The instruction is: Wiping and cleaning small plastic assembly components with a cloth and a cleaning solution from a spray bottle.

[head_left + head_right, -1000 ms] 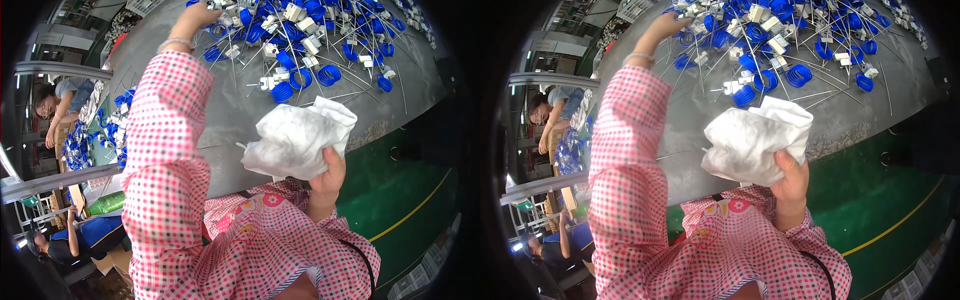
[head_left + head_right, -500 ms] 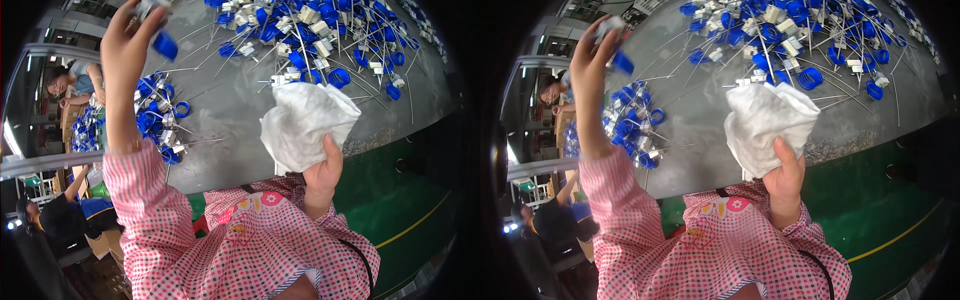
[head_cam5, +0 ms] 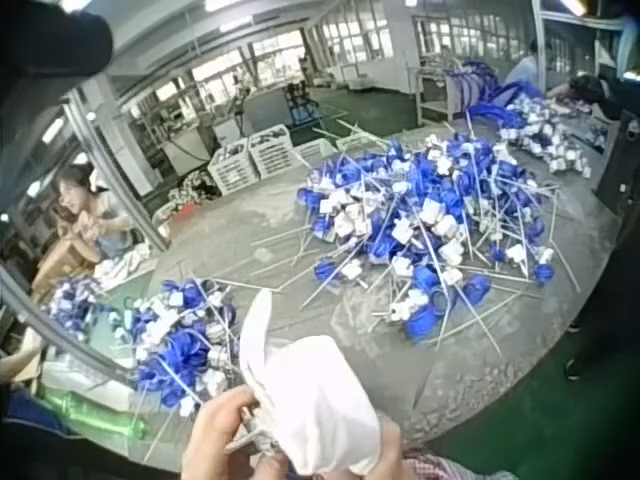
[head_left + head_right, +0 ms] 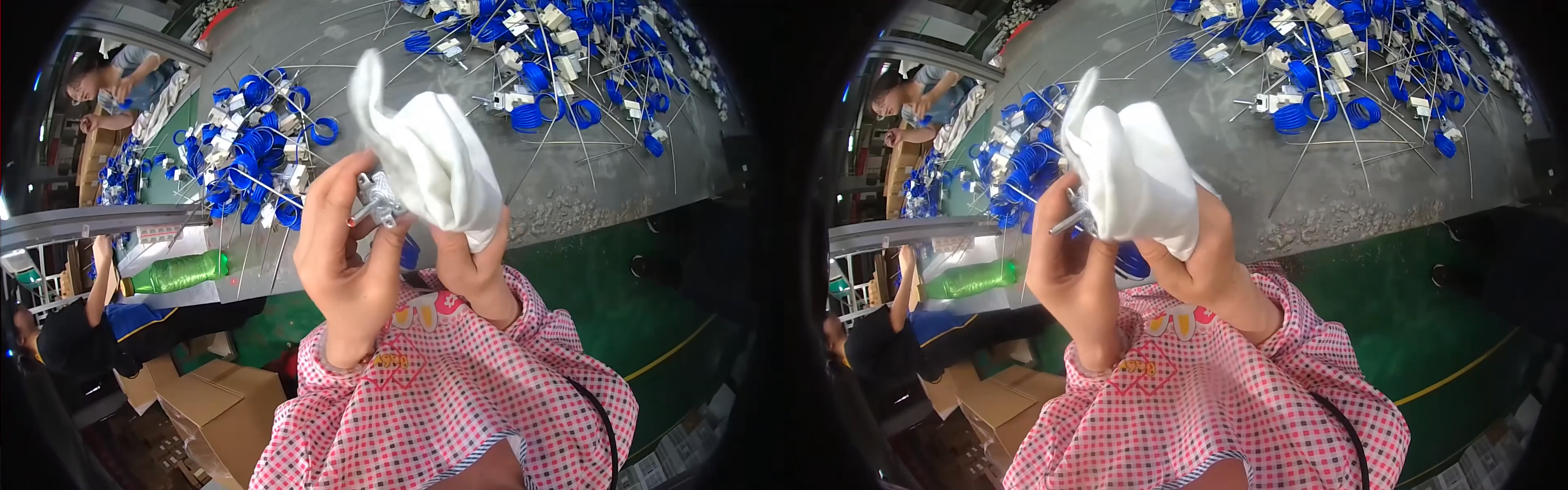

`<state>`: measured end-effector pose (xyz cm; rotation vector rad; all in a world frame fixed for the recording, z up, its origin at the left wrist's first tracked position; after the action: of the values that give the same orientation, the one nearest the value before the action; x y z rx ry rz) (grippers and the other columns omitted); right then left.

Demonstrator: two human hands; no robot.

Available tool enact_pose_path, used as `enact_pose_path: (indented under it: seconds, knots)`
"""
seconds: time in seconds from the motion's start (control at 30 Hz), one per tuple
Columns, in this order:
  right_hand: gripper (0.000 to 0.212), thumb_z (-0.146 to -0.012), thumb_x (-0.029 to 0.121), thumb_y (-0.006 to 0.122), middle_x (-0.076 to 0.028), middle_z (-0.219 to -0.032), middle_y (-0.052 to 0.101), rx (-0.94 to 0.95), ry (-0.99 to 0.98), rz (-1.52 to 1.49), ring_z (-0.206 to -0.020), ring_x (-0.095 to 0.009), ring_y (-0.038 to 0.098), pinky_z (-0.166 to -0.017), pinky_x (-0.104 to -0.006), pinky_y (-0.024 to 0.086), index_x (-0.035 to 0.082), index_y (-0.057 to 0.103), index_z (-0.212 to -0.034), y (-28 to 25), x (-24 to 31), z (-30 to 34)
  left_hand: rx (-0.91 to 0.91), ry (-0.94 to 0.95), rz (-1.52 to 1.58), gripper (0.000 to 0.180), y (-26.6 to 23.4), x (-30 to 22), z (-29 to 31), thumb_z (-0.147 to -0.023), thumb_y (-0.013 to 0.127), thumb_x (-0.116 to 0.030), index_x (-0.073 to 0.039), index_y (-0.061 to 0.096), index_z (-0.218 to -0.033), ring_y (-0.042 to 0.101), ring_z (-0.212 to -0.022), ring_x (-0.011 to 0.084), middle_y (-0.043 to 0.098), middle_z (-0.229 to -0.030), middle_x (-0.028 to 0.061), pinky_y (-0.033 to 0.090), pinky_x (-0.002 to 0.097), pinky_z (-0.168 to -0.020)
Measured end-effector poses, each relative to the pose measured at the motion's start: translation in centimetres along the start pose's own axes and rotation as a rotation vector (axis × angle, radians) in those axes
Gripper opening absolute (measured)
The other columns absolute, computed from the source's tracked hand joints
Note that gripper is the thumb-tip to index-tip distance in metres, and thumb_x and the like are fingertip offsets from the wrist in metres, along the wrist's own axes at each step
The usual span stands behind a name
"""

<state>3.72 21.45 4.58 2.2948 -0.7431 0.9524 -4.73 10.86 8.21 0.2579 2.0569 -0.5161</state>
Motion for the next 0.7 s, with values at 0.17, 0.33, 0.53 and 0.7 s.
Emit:
enact_pose_path:
  seconds: [0.17, 0.33, 0.53, 0.7]
  knots:
    - [0.029, -0.069, 0.016, 0.059, -0.021, -0.086, 0.057, 0.163, -0.052, 0.260, -0.075, -0.037, 0.056, -0.066, -0.0380, 0.045, -0.006, 0.055, -0.087, 2.7, 1.0, 0.5, -0.082, 0.007, -0.034, 0.048, -2.5, 1.5, 0.1, -0.061, 0.055, 0.013, 0.003, 0.052, -0.108, 0.053, -0.084, 0.0120, 0.050, -0.106, 0.0115, 0.047, 0.0191, -0.062]
    - [0.032, -0.072, 0.022, 0.057, -0.023, -0.085, 0.056, 0.195, -0.043, 0.242, -0.075, -0.039, 0.056, -0.066, -0.0392, 0.046, -0.008, 0.054, -0.083, 3.1, 0.9, 1.3, -0.121, -0.169, 0.097, 0.046, -4.3, 4.3, 0.6, -0.065, 0.059, 0.011, 0.004, 0.050, -0.109, 0.053, -0.085, 0.0115, 0.050, -0.108, 0.0115, 0.046, 0.0189, -0.064]
    - [0.047, -0.088, 0.030, 0.030, -0.014, -0.124, 0.039, -0.380, 0.668, -0.520, -0.114, -0.024, 0.040, -0.094, -0.0378, 0.033, 0.001, 0.029, -0.125, -0.6, -4.7, 3.7, -0.078, -0.222, 0.423, 0.045, -5.2, 5.3, -0.2, -0.071, 0.062, 0.003, 0.007, 0.044, -0.113, 0.052, -0.093, 0.0167, 0.049, -0.110, 0.0135, 0.044, 0.0250, -0.076]
    - [0.048, -0.090, 0.035, 0.028, -0.014, -0.125, 0.038, -0.383, 0.863, -0.891, -0.114, -0.027, 0.040, -0.096, -0.0401, 0.032, 0.002, 0.030, -0.125, -1.6, -6.5, 2.2, 0.011, -0.288, 0.514, 0.046, -4.7, 5.1, 0.3, -0.070, 0.064, -0.001, 0.008, 0.044, -0.111, 0.052, -0.094, 0.0178, 0.050, -0.109, 0.0143, 0.042, 0.0267, -0.080]
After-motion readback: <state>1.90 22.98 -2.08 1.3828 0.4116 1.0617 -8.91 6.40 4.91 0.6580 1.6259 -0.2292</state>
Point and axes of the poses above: each hand's wrist, its own z-axis away from the middle knuckle, its own y-axis out of the palm, x = y × z, the point moved 9 cm from there along -z, towards the middle knuckle
